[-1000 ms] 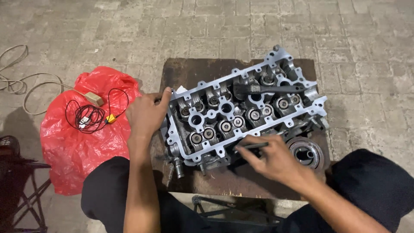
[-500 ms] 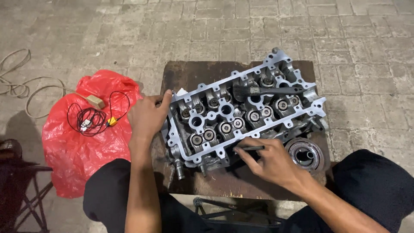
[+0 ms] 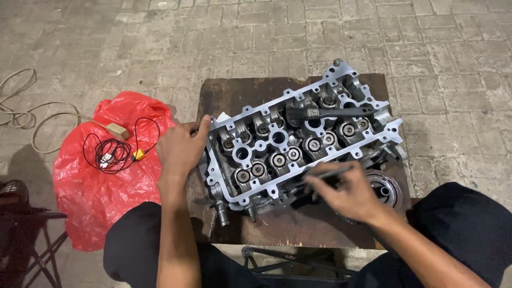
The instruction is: The person scrubs the inside of a disassembled engine block with a wire brush, focusing on the valve and camshaft areas. They then use a small metal tool to scrape and clean specific parts of the engine block.
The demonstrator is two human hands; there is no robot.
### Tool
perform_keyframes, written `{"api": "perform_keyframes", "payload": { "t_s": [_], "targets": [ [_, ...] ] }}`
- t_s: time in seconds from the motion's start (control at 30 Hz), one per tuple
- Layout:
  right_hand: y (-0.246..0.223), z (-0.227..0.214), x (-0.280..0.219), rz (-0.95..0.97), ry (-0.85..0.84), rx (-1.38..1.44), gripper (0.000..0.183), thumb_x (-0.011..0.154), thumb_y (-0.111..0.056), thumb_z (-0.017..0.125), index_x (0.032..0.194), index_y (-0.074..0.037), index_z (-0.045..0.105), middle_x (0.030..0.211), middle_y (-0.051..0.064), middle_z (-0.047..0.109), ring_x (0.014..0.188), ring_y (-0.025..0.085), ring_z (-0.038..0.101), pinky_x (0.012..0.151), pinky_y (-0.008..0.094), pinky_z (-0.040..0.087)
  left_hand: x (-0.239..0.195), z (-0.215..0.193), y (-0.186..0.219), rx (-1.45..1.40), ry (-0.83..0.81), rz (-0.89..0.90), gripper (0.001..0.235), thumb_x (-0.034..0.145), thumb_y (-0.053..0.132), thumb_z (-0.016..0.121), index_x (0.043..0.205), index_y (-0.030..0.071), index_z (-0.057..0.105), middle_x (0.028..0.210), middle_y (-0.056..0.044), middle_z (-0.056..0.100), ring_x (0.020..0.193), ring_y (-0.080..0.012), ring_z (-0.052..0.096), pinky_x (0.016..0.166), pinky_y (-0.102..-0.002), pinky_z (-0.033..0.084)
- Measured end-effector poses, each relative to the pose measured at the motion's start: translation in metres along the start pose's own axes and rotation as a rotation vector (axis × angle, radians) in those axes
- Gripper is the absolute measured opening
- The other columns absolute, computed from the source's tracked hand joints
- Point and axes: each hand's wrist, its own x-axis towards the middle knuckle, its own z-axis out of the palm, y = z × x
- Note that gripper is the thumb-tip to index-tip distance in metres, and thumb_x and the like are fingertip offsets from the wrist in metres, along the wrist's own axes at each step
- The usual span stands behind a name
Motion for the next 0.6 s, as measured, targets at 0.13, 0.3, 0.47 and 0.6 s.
{"api": "perform_keyframes", "payload": {
  "t_s": [0.13,0.3,0.47,0.6],
  "targets": [
    [0.015,0.02,-0.015,-0.112,-0.03,-0.134,0.006,0.084,-0.002,0.074,0.086,-0.005,0.078,0.063,0.015,0.076,0.051,0.03,0.073,0.049,0.038,0.057,-0.002,0.001,0.0,-0.006,0.01,0.017,0.061,0.097,0.07,0.044,0.109,0.024,0.082,0.099,-0.019,0.077,0.109,-0.0462,0.067,0.095,-0.055,0.05],
    [0.021,0.023,-0.019,-0.09,0.03,-0.288,0.005,0.091,-0.009,0.071,0.09,-0.011,0.075,0.064,0.008,0.075,0.056,0.029,0.074,0.055,0.037,0.06,-0.003,-0.003,0.001,-0.007,0.015,0.021,0.06,0.098,0.068,0.043,0.108,0.022,0.082,0.099,-0.021,0.077,0.109,-0.0472,0.067,0.096,-0.056,0.049],
    [0.068,0.023,-0.033,-0.185,0.161,-0.348,0.003,0.09,-0.013,0.072,0.087,-0.013,0.074,0.067,0.009,0.072,0.054,0.033,0.069,0.049,0.037,0.055,-0.004,-0.003,-0.001,-0.032,0.012,0.024,0.058,0.096,0.069,0.046,0.107,0.024,0.082,0.096,-0.021,0.077,0.107,-0.048,0.067,0.094,-0.056,0.05],
    [0.057,0.012,-0.025,-0.182,0.178,-0.284,0.003,0.087,-0.01,0.074,0.085,-0.012,0.076,0.061,0.01,0.071,0.046,0.029,0.067,0.044,0.035,0.053,-0.004,-0.001,-0.001,-0.052,0.013,0.024,0.057,0.096,0.07,0.047,0.103,0.025,0.083,0.094,-0.02,0.077,0.104,-0.0483,0.068,0.092,-0.056,0.05]
  ]
}}
